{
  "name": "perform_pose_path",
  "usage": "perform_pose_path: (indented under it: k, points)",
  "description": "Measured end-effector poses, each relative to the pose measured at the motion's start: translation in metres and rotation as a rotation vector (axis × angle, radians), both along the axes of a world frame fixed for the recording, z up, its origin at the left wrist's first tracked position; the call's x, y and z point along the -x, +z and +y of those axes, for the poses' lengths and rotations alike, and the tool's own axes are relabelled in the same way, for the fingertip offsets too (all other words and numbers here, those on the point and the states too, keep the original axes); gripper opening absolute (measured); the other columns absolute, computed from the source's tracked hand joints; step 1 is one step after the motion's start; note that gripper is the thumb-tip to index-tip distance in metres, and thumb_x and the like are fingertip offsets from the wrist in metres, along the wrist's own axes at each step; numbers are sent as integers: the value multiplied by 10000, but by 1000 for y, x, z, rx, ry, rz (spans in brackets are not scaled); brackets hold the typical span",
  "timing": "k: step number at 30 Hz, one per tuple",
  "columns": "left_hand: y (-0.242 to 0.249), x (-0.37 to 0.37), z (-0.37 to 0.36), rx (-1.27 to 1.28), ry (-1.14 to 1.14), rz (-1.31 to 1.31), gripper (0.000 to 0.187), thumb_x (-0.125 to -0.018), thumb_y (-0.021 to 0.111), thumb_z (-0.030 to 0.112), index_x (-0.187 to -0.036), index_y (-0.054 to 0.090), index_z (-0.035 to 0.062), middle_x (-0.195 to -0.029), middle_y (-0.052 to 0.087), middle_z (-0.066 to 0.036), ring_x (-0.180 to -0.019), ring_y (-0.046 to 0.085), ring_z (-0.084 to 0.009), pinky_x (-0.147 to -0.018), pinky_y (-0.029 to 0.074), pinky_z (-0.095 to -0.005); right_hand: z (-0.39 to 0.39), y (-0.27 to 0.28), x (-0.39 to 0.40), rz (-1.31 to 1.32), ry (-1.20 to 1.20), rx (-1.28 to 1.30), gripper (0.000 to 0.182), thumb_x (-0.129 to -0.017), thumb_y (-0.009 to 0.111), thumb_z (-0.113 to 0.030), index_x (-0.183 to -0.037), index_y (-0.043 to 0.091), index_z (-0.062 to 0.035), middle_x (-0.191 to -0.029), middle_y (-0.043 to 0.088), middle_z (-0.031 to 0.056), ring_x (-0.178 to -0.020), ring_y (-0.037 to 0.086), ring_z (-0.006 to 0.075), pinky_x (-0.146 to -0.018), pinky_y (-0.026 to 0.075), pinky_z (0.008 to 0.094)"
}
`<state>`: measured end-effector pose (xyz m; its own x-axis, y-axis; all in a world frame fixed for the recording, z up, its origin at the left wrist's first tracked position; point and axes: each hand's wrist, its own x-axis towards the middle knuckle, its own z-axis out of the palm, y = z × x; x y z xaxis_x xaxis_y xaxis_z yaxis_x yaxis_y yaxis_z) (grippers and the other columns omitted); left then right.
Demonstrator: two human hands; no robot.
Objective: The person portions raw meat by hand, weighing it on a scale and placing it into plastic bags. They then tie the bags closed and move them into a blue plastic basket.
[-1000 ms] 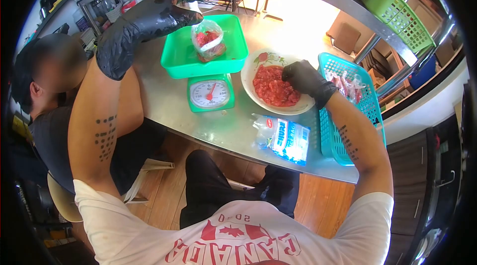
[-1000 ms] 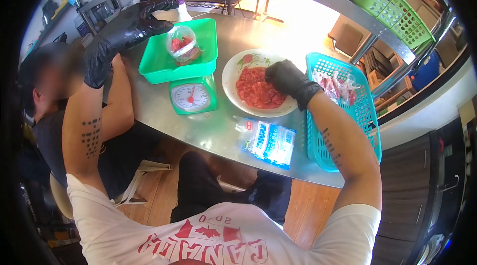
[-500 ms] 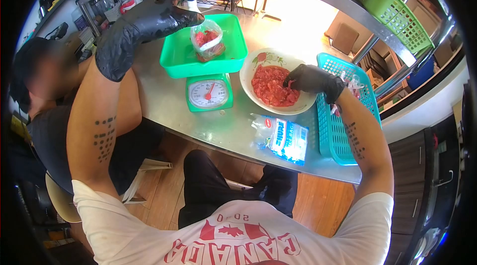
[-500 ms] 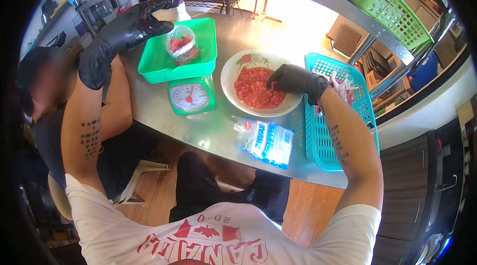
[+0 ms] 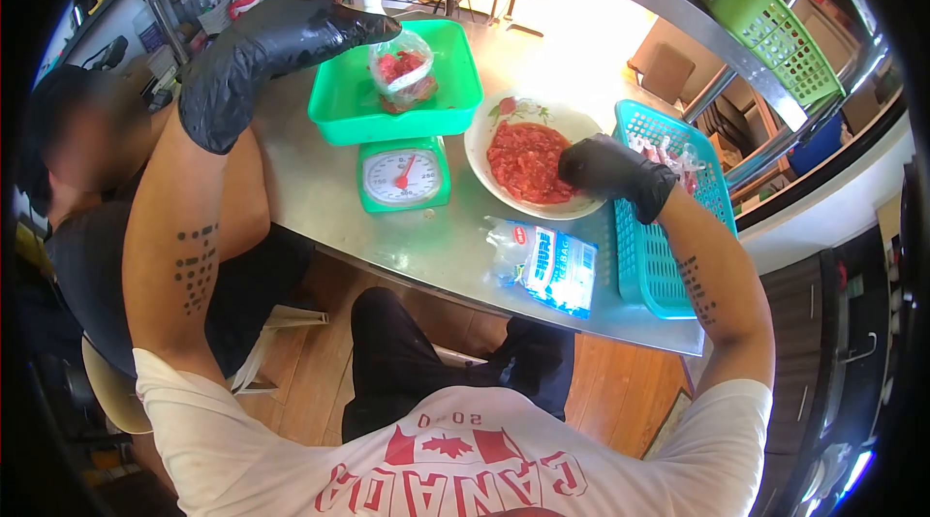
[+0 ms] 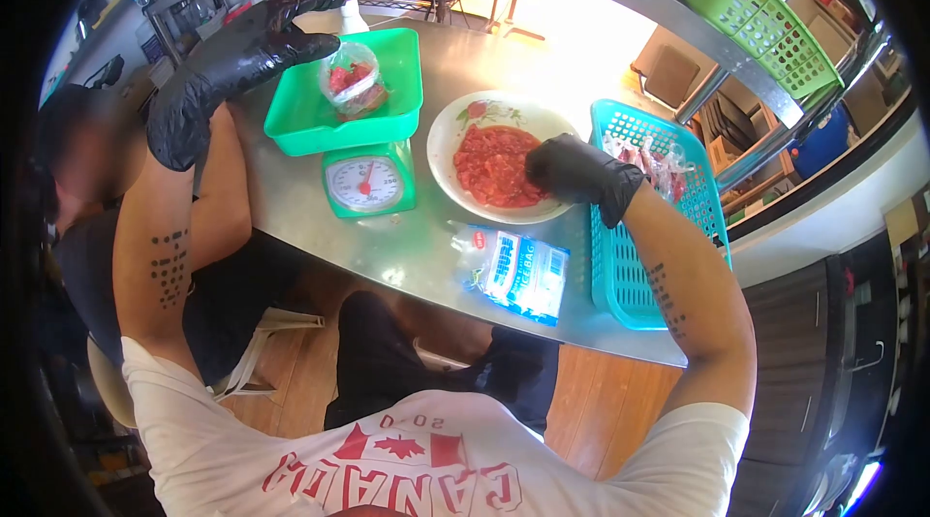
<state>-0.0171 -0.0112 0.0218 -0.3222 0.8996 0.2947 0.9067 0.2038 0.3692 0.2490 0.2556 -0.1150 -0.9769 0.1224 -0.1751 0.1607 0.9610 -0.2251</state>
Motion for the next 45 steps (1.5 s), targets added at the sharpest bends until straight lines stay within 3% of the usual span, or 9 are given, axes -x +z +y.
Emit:
perform_pose_path:
  k: [2,18,26,30,32,34,36,40,45]
  points:
    - [10,-15,-2,77,89,-42,615,-808,670,349,-1306,436,76,-1156,577,-133,-1036,596,-219,-878,463,-330,1,-5,-3,29,24,-4,94,-709,578,-71,-780,633,-41,-784,630,157,-765,609,335,-703,488,386]
    - [8,-8,-4,73,94,137,620,-806,664,384,-1288,451,58,-1166,580,-118,-1017,597,-207,-876,462,-324,26,21,-3,145,-67,413,183,-773,573,-30,-936,655,-18,-824,659,98,-703,617,148,-665,507,281]
    - [0,-11,5,138,152,-288,541,-752,704,397,-1140,567,45,-849,606,-51,-716,555,-98,-630,469,-238,12,31,4,175,-39,359,201,-749,562,7,-930,647,23,-828,651,92,-706,598,130,-682,503,262]
    - [-5,-13,9,155,147,-287,480,-742,699,323,-1108,575,38,-864,615,-67,-727,573,-102,-622,481,-252,-3,76,18,586,67,910,191,-808,605,-69,-972,638,22,-914,646,79,-815,607,160,-753,501,287]
    - [-6,-11,18,212,157,-166,417,-766,683,236,-1104,569,22,-869,619,-75,-734,591,-108,-628,493,-261,-15,98,39,699,181,804,206,-813,613,-87,-987,627,21,-943,634,73,-865,614,169,-791,501,303]
    - [-8,-6,20,187,99,-277,379,-784,659,184,-1108,561,13,-874,621,-78,-733,598,-112,-633,501,-260,-14,120,66,994,763,-327,224,-817,595,-25,-1030,602,41,-999,628,163,-957,608,256,-853,492,306]
    - [-8,-5,21,162,44,-387,345,-803,636,132,-1112,553,4,-879,622,-81,-732,605,-115,-638,509,-259,-43,135,86,1001,727,-312,229,-797,601,13,-1025,609,35,-1001,630,152,-947,612,260,-835,509,309]
    - [-15,8,22,93,9,-298,318,-823,603,72,-1123,537,-8,-867,621,-80,-721,606,-114,-643,529,-259,-87,130,140,583,102,875,206,-837,606,-165,-958,631,0,-819,640,137,-713,626,230,-673,512,304]
    - [-14,10,17,36,-28,-491,315,-821,607,68,-1122,543,0,-833,616,-66,-719,603,-111,-647,528,-257,-114,124,158,440,-38,246,246,-817,585,-253,-828,670,-22,-746,636,179,-686,616,299,-660,482,355]
